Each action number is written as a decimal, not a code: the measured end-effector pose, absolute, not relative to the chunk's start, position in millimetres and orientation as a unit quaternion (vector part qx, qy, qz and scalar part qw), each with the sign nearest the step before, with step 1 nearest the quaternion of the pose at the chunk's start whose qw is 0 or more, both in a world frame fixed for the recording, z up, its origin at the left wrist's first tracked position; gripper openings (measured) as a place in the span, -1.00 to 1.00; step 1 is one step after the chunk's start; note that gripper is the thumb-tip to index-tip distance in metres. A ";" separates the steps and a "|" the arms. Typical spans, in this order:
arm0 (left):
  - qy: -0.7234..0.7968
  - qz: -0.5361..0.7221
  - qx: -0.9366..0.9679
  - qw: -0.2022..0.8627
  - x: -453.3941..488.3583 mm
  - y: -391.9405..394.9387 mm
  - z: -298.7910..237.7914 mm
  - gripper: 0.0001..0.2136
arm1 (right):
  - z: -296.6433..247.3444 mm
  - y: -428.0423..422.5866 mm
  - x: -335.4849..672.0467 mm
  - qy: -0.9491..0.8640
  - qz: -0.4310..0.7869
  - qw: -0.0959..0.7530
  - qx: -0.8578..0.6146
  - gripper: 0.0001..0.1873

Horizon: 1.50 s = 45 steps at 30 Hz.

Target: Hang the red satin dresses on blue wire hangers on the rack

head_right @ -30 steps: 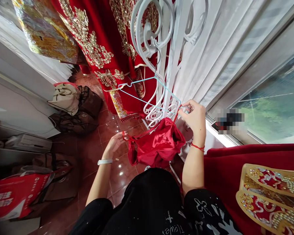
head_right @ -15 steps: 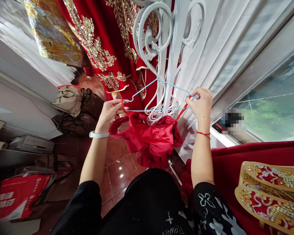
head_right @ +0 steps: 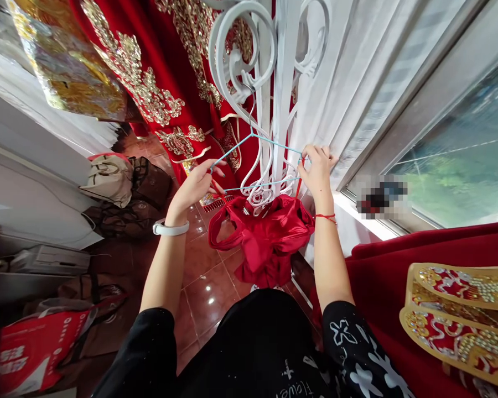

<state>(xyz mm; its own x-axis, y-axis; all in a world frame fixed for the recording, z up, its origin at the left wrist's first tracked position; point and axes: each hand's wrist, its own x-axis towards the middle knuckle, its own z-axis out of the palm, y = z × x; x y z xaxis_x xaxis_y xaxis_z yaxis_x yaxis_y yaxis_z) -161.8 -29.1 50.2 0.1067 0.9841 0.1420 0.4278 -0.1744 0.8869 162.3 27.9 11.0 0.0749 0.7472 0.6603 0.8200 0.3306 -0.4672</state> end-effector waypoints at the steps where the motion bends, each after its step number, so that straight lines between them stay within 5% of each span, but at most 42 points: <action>1: 0.530 0.384 0.675 0.340 -157.9 -27.9 48.5 -0.66 | 10.7 26.5 157.8 -0.664 -0.041 0.466 -0.583 -0.90; 6: 0.452 0.458 0.719 0.264 -146.5 -42.1 9.3 -0.38 | 3.7 4.7 93.2 -0.602 -0.030 0.566 -0.563 -0.68; 10: 0.456 0.515 0.693 0.216 -159.5 -86.2 -47.1 -0.31 | -4.7 -10.7 15.6 -0.787 0.130 0.444 -0.409 -0.62; 18: 0.631 0.175 0.735 0.178 -220.8 -148.2 -99.1 -0.71 | -12.3 -8.8 -30.9 -0.754 0.266 0.385 -0.461 -0.71; 29: 0.503 0.160 0.833 0.166 -242.2 -139.0 -33.4 -0.83 | -22.7 -28.9 -25.0 -0.782 0.135 0.383 -0.472 -0.76; 34: 0.533 0.244 0.804 0.100 -227.0 -125.3 -18.3 -0.97 | -26.3 -31.6 -21.2 -0.785 0.121 0.385 -0.471 -0.74; 41: 0.568 0.546 0.581 0.205 -210.3 -106.5 -36.1 -0.82 | -24.9 -38.5 -14.2 -0.790 0.130 0.382 -0.461 -0.75; 45: 0.532 0.656 0.510 0.165 -211.6 -82.3 -16.8 -0.74 | -23.5 -40.5 -12.0 -0.790 0.136 0.379 -0.464 -0.75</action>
<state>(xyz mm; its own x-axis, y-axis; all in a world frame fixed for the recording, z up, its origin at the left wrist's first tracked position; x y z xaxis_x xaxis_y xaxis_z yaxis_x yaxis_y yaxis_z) -211.6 -82.3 -16.8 -0.4266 0.7582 0.4930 0.3266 -0.3792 0.8658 -12.0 -40.5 -23.5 -0.2836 0.8347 0.4721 0.6294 0.5334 -0.5651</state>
